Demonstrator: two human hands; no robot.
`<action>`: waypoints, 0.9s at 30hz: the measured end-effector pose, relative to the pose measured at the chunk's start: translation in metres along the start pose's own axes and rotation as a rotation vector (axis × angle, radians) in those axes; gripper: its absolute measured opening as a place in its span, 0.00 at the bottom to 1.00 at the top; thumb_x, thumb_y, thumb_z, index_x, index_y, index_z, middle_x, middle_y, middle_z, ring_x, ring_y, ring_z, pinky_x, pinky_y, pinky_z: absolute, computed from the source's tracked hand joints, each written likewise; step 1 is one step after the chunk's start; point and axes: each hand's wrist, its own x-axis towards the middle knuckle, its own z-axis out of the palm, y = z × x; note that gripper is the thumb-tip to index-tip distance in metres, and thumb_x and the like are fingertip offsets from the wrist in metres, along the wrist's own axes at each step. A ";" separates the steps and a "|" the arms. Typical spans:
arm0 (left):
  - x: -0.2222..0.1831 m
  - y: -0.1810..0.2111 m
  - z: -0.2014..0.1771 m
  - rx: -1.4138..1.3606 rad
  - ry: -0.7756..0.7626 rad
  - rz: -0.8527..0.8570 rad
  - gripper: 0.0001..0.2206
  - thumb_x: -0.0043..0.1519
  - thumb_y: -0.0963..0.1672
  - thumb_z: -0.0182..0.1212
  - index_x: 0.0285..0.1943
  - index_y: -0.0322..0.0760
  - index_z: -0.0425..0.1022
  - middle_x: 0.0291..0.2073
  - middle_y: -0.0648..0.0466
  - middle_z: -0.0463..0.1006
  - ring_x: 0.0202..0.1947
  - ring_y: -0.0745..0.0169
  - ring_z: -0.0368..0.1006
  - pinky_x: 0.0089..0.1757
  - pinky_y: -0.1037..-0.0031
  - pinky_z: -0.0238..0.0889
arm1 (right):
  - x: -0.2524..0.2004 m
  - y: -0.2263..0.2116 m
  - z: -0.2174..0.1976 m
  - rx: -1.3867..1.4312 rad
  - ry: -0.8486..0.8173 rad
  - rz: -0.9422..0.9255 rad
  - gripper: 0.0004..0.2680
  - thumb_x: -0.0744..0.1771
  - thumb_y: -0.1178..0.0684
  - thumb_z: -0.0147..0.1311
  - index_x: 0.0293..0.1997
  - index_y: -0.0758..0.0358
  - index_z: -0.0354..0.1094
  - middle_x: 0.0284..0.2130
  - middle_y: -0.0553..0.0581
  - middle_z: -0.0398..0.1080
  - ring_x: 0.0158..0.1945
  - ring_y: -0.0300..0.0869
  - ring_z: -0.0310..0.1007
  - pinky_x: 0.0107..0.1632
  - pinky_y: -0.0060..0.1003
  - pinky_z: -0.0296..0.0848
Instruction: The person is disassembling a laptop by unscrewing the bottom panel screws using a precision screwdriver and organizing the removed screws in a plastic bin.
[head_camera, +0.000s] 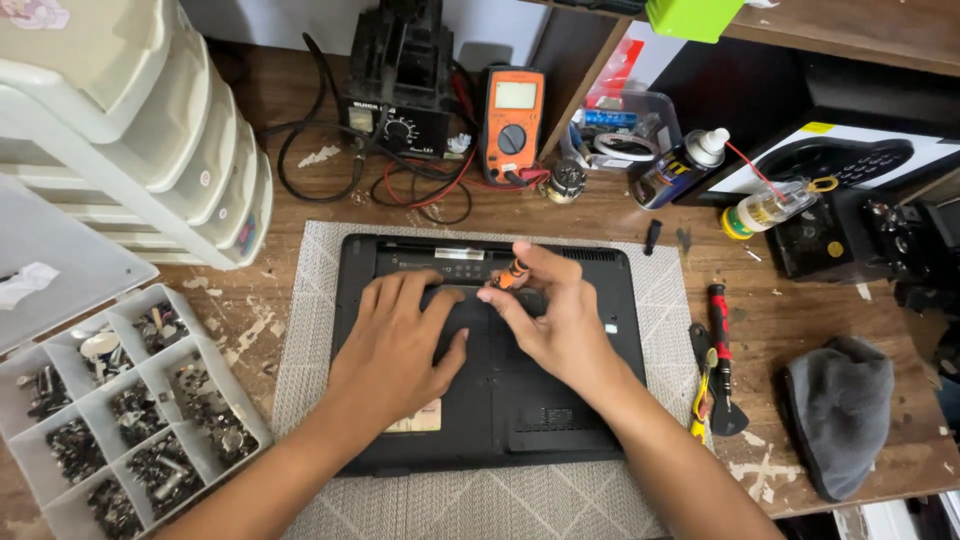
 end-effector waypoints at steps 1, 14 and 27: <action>0.000 0.001 0.000 0.003 -0.001 -0.002 0.17 0.61 0.48 0.60 0.58 0.39 0.75 0.50 0.43 0.70 0.56 0.41 0.68 0.57 0.50 0.57 | 0.001 -0.002 0.000 0.004 0.000 -0.001 0.22 0.64 0.60 0.67 0.60 0.70 0.57 0.35 0.64 0.80 0.37 0.55 0.84 0.40 0.46 0.82; 0.045 0.011 -0.004 -0.660 0.592 0.095 0.17 0.66 0.40 0.51 0.65 0.34 0.68 0.54 0.46 0.74 0.57 0.43 0.71 0.58 0.57 0.60 | 0.015 -0.004 -0.010 0.112 -0.138 -0.061 0.22 0.65 0.64 0.61 0.66 0.67 0.54 0.38 0.65 0.78 0.41 0.57 0.83 0.44 0.50 0.82; 0.074 0.012 0.027 -0.754 0.744 0.389 0.10 0.65 0.39 0.59 0.53 0.33 0.81 0.38 0.53 0.84 0.40 0.54 0.79 0.54 0.64 0.63 | 0.007 0.024 -0.005 0.518 -0.223 -0.002 0.31 0.69 0.68 0.46 0.80 0.59 0.27 0.43 0.57 0.74 0.44 0.39 0.75 0.51 0.43 0.77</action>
